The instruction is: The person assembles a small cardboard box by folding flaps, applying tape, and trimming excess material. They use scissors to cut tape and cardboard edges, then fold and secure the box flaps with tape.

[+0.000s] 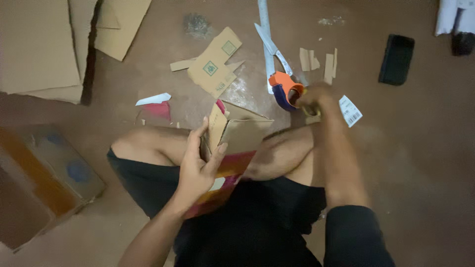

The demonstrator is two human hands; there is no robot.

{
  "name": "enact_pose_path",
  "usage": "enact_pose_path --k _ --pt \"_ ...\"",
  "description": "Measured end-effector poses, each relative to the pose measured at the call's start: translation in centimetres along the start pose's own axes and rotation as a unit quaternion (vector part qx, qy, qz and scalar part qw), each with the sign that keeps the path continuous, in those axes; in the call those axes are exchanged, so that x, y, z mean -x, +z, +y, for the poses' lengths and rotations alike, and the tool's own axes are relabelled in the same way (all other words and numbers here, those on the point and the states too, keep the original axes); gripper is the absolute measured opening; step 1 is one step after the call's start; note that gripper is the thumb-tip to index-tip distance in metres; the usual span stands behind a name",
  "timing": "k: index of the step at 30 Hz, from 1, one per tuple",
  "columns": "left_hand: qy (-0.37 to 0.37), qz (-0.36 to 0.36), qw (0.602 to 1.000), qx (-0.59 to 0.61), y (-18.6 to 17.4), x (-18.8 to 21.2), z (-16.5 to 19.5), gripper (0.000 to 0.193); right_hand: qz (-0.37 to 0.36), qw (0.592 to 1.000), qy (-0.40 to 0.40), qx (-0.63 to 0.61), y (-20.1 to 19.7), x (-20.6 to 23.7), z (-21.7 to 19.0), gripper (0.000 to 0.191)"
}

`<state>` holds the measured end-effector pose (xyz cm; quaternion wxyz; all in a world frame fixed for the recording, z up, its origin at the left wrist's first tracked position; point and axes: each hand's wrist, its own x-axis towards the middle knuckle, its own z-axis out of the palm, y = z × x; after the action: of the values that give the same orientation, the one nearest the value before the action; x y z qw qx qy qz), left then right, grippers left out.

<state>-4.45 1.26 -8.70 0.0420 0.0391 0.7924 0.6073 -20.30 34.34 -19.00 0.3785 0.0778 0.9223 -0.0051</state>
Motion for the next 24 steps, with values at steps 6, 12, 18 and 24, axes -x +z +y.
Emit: enact_pose_path --k 6,12,18,24 --pt "0.043 0.027 0.999 0.017 -0.1 0.5 0.6 0.065 0.158 0.979 0.130 0.011 0.2 -0.8 0.1 0.065" --pt "0.075 0.027 0.994 0.073 0.7 2.8 1.6 0.075 0.116 0.991 -0.029 -0.059 1.1 0.1 -4.9 0.068" --pt "0.120 0.022 0.992 0.044 0.9 4.7 1.2 0.082 0.152 0.967 -0.139 -0.153 1.9 0.9 -4.3 0.081" --pt "0.170 0.031 0.982 0.071 0.8 6.0 0.1 0.081 0.051 0.997 -0.023 -0.054 1.0 0.8 -4.5 0.044"
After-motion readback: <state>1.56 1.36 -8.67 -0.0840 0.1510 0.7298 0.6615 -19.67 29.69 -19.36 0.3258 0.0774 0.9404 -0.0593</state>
